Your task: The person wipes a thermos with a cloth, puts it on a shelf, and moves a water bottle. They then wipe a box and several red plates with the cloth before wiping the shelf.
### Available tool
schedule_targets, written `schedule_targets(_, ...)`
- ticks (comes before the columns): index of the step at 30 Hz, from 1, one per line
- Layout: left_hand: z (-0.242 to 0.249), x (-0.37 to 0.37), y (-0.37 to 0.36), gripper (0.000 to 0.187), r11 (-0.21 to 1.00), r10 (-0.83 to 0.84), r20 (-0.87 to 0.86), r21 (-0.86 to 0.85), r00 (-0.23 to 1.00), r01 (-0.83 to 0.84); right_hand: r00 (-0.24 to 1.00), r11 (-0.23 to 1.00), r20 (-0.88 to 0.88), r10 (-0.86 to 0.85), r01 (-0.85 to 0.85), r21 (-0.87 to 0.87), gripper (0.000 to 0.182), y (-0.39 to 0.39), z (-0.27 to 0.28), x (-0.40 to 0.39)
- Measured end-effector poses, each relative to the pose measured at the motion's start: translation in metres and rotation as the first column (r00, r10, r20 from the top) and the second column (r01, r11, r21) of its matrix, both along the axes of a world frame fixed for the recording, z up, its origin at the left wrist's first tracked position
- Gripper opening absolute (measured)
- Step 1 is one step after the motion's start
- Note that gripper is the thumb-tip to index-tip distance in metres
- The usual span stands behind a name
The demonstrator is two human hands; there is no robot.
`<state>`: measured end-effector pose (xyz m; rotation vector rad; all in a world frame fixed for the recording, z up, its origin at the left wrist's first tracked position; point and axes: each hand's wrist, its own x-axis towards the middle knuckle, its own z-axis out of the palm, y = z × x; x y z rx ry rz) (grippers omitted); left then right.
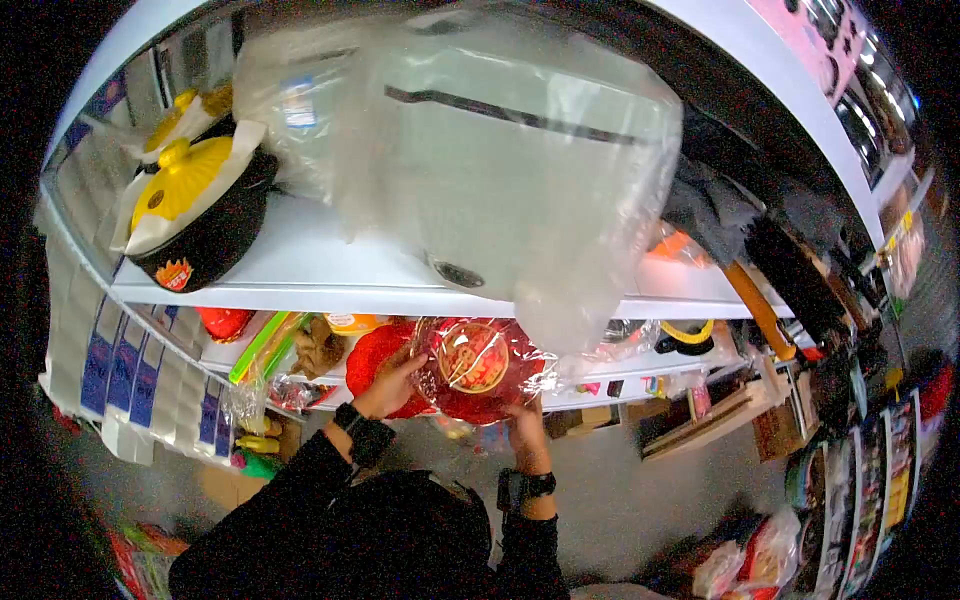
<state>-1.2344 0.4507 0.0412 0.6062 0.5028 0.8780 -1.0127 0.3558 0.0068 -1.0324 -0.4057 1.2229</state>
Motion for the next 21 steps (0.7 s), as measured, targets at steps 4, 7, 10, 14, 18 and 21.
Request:
schedule_targets(4, -0.005, -0.002, -0.021, 0.048, 0.993, -0.105, -0.084, -0.065, 0.991, 0.100, 0.978, 0.994, -0.179, 0.109, -0.106, 0.030, 0.052, -0.027, -0.014, -0.002)
schedule_targets(7, -0.012, -0.007, -0.027, 0.045, 0.982, -0.185, -0.110, -0.055, 0.977, 0.180, 0.987, 1.000, -0.155, 0.029, -0.030, -0.007, 0.052, -0.040, -0.030, -0.001)
schedule_targets(10, -0.026, -0.009, -0.020, 0.037, 0.988, -0.153, -0.183, -0.043, 0.971, 0.148, 0.985, 0.993, -0.127, -0.114, 0.110, -0.038, 0.049, -0.054, -0.030, -0.005)
schedule_targets(14, -0.041, -0.022, -0.005, 0.032, 0.996, -0.064, -0.104, -0.060, 0.993, 0.058, 0.986, 0.989, -0.084, -0.141, 0.138, -0.044, 0.053, -0.080, -0.037, 0.013)
schedule_targets(18, -0.050, -0.036, 0.014, 0.032, 0.985, -0.087, 0.024, -0.149, 0.996, 0.090, 0.977, 0.969, -0.094, -0.192, 0.173, -0.176, 0.057, -0.117, -0.010, 0.028)
schedule_targets(21, -0.033, -0.030, 0.025, 0.031, 0.985, -0.069, 0.138, -0.147, 0.988, 0.090, 0.967, 0.974, -0.129, -0.221, 0.212, -0.075, 0.055, -0.145, 0.007, 0.032)
